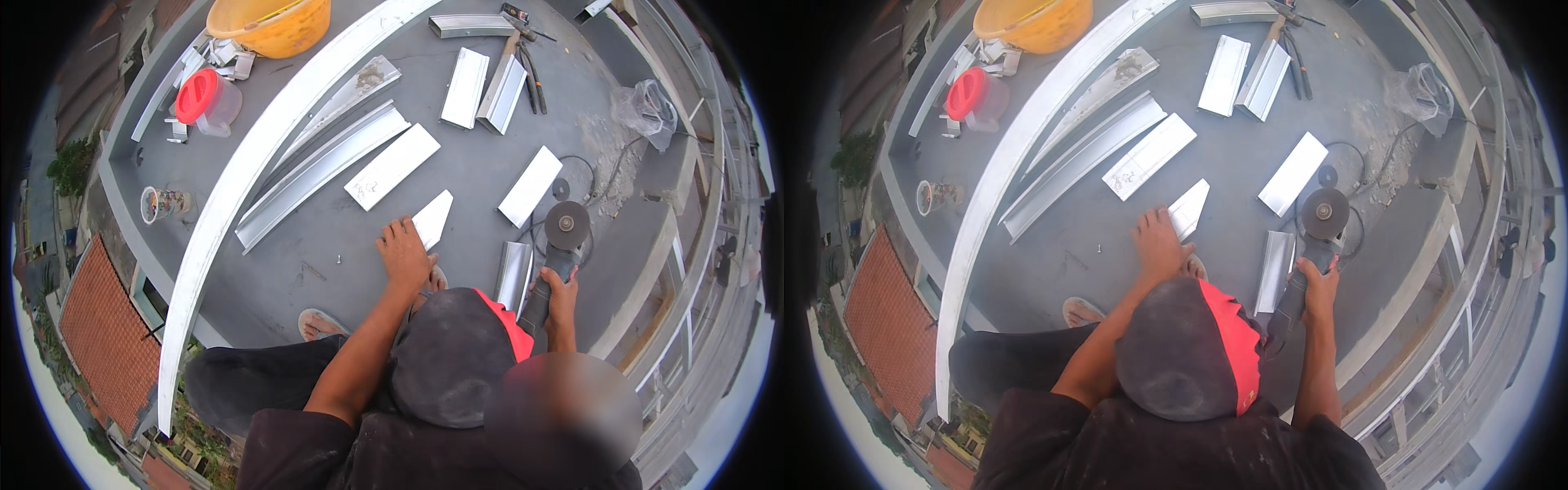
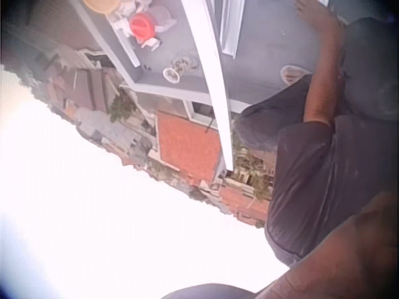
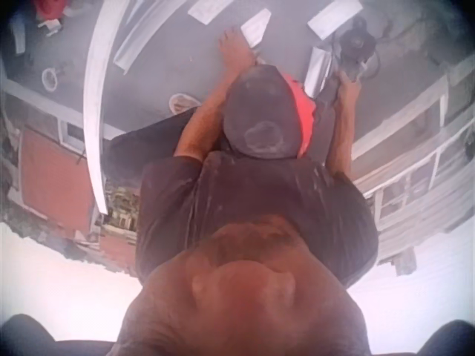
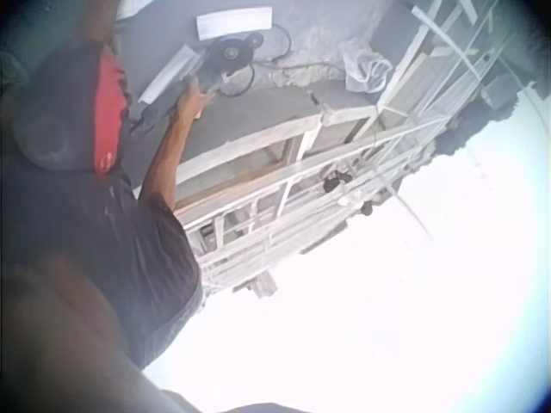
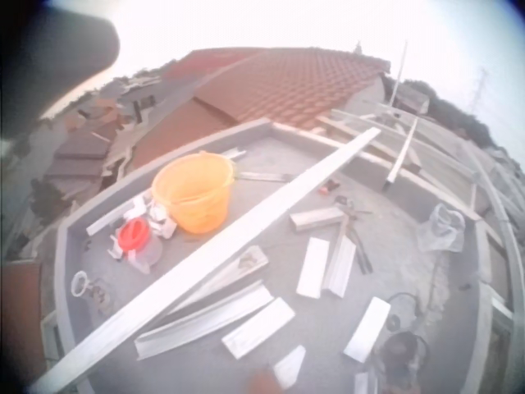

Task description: The person uses an angle grinder to cut several pieces of metal on a rooftop. They hold the metal pieces with one hand and operate the grinder with the other, creating sparks as they cut. After cutting, they place the pieces aside and continue with more cuts.

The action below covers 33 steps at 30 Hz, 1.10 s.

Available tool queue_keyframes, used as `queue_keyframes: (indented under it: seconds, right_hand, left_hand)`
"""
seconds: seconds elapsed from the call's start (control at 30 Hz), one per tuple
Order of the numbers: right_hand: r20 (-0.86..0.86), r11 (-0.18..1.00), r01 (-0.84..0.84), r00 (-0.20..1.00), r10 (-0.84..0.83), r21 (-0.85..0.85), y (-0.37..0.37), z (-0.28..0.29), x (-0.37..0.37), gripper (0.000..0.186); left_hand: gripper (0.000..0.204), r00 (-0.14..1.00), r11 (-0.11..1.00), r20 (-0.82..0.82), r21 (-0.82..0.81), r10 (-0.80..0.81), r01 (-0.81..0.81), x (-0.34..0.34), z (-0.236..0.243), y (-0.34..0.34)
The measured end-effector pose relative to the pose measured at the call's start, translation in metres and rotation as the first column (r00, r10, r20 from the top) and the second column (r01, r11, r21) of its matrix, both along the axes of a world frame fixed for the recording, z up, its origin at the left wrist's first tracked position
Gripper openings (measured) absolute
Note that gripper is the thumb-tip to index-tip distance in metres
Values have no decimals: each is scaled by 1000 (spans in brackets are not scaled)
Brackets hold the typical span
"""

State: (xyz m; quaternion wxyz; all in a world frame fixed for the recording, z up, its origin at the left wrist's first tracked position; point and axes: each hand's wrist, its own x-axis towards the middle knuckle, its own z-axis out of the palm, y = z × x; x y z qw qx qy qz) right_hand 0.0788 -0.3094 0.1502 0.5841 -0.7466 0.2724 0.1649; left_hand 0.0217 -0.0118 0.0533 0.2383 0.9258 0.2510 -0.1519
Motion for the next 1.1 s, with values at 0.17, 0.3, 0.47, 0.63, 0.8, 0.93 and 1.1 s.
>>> queue_keyframes:
  seconds: [0.17, 0.3, 0.47, 0.63, 0.8, 0.93, 1.1]
  right_hand:
    - [-26, 999, 34, 999, -33, 5, -10, -5, -8, 27]
    - [12, 999, 42, 999, -43, 25, -16, -6, -6, 27]
    - [-2, 1000, -10, 1000, 10, 11, -12, -1, -1, 26]
    - [-9, 997, -80, 997, 80, -6, -4, -19, 4, 26]
    - [44, 957, -257, 963, 265, -133, 17, -19, 10, 35]
    - [37, 825, -491, 853, 520, -280, 34, -28, 23, 42]
    - [-16, 736, -584, 787, 617, -343, 53, -27, 31, 54]
  left_hand:
    - [101, 987, 994, 146, -83, -65, 78, 29, -15, 3]
    - [102, 908, 998, 420, 56, -5, -20, 71, 2, 14]
    - [101, 962, 978, 266, 175, 64, -113, 38, -18, 118]
    - [99, 999, 975, 38, 217, 35, -42, 21, -27, 104]
    - [103, 971, 979, 157, 66, 182, -194, -9, -25, 13]
    - [106, 897, 938, 285, -19, 337, -346, -24, -69, 2]
    - [109, 944, 958, 169, -12, 284, -286, 16, -28, -1]
